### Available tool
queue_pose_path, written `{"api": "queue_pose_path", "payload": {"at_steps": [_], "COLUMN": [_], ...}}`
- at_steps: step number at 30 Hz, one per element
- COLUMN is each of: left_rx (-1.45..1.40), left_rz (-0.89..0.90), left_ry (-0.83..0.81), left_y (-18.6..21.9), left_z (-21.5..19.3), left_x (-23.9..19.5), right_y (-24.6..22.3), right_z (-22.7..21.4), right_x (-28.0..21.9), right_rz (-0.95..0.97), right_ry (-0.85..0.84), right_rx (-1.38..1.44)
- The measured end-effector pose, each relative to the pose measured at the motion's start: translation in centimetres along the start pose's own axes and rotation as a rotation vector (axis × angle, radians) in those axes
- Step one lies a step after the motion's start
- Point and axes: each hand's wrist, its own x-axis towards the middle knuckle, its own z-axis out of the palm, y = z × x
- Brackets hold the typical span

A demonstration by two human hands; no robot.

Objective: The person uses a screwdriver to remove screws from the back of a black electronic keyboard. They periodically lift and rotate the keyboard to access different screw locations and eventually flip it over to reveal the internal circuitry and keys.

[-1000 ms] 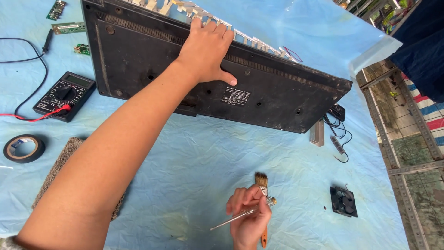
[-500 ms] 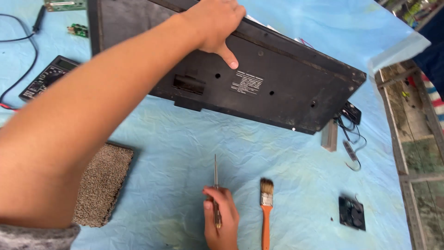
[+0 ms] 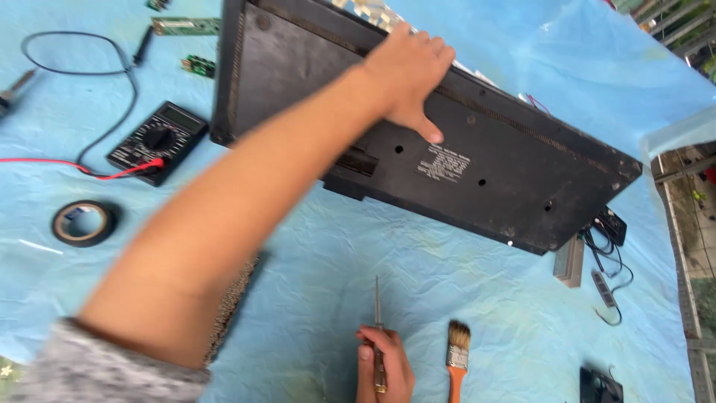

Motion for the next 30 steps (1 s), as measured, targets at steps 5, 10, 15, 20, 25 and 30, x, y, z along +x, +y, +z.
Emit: {"api": "queue_pose_path", "payload": {"at_steps": [5,10,15,20,25,30], "left_rx": [0.096,0.122,-0.069,0.034,0.208,0.333], "left_rz": [-0.169,-0.123,0.110,-0.021,-0.132,-0.072], "left_ry": [0.184,0.293,0.319,-0.039,-0.021,0.105], "left_y": [2.6,3.6,3.1,2.0,0.9,0.5], "left_z": [-0.4,-1.7,-4.7,-11.0,-10.3,-8.7], "left_x": [-1.7,-4.0,-6.0,-10.8,-14.6,-14.6], "right_y": [2.5,2.8,2.1,-0.1,-0.6,-1.1], "right_z": [0.5,0.8,-0.6,-2.4,-3.2,-3.5], "right_x": [0.0,0.5,0.5,0.0,-0.3,-0.4], "right_rz": [0.006,0.041,-0.266,-0.287,-0.307,-0.382], "right_ry": [0.031,0.092,-0.071,-0.108,-0.160,-0.149], "right_rx": [-0.088,-0.056,0.129,0.144,0.178,0.135]}}
